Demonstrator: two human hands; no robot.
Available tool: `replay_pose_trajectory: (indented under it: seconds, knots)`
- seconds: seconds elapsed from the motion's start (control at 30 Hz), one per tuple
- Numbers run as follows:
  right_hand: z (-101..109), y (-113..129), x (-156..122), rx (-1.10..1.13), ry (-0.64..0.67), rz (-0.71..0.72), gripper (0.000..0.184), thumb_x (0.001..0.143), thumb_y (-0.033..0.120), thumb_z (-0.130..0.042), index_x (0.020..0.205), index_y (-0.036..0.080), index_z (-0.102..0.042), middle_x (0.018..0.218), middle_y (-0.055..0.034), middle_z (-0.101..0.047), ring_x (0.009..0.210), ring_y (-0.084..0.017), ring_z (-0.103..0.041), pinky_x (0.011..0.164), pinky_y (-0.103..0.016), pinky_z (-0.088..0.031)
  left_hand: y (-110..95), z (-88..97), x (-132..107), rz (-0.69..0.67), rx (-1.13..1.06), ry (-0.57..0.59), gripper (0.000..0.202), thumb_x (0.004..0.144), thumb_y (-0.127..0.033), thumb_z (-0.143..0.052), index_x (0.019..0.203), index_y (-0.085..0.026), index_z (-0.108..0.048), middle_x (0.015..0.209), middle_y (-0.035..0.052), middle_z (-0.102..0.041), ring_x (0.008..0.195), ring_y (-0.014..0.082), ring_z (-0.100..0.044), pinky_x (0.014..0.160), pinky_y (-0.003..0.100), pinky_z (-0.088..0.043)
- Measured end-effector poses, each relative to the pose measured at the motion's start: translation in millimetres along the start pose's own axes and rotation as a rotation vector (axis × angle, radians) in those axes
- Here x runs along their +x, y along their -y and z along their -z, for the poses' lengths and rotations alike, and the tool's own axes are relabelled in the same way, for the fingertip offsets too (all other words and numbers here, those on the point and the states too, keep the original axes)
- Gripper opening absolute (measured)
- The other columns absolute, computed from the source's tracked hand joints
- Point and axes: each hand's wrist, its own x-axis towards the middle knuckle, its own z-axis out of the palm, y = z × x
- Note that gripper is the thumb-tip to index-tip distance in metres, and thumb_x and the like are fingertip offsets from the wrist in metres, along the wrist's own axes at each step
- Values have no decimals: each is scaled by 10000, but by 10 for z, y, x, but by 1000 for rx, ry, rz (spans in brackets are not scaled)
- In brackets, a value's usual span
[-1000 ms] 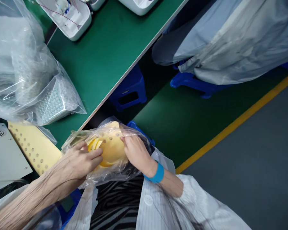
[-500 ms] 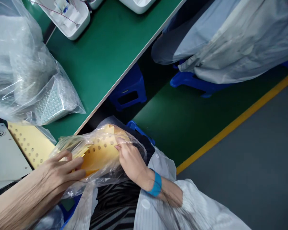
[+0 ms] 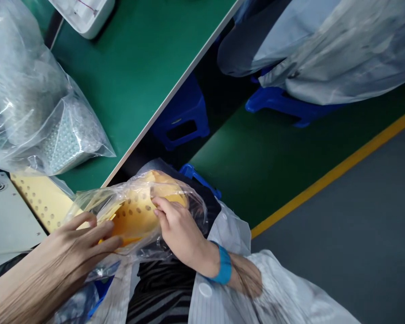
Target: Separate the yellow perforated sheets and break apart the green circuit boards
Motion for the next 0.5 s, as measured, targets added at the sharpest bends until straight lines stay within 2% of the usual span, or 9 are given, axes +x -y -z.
replay_pose_trajectory:
  seconds: [0.1, 0.2, 0.33, 0.5]
  knots:
    - [-20, 53, 7, 8, 4, 1, 130, 912, 157, -508, 997, 206, -594, 983, -38, -701, 929, -183, -664, 832, -311, -516, 9, -14, 111, 9, 39, -21, 326, 882, -131, -402, 1138, -261, -558, 876, -4, -623, 710, 164, -558, 712, 319, -398]
    - [-9, 96, 13, 94, 94, -68, 50, 891, 169, -547, 907, 203, -579, 874, -2, -684, 842, -155, -659, 788, -277, -509, 20, -38, 209, 25, 62, -29, 515, 799, -153, -500, 1306, -229, -449, 869, 13, -623, 664, 171, -559, 670, 318, -398]
    - [33, 149, 17, 226, 215, -154, 51, 878, 168, -555, 855, 202, -586, 824, 29, -677, 786, -123, -654, 753, -236, -500, 31, -102, 256, 43, 82, -9, 552, 740, -152, -550, 1280, -240, -480, 844, 7, -610, 645, 162, -570, 691, 322, -401]
    - [1, 178, 14, 404, 296, -256, 49, 862, 176, -563, 891, 184, -602, 872, 8, -716, 802, -118, -678, 728, -205, -517, 48, -156, 206, 37, 82, -4, 571, 746, -197, -554, 1306, -269, -466, 864, 6, -607, 662, 161, -573, 701, 323, -395]
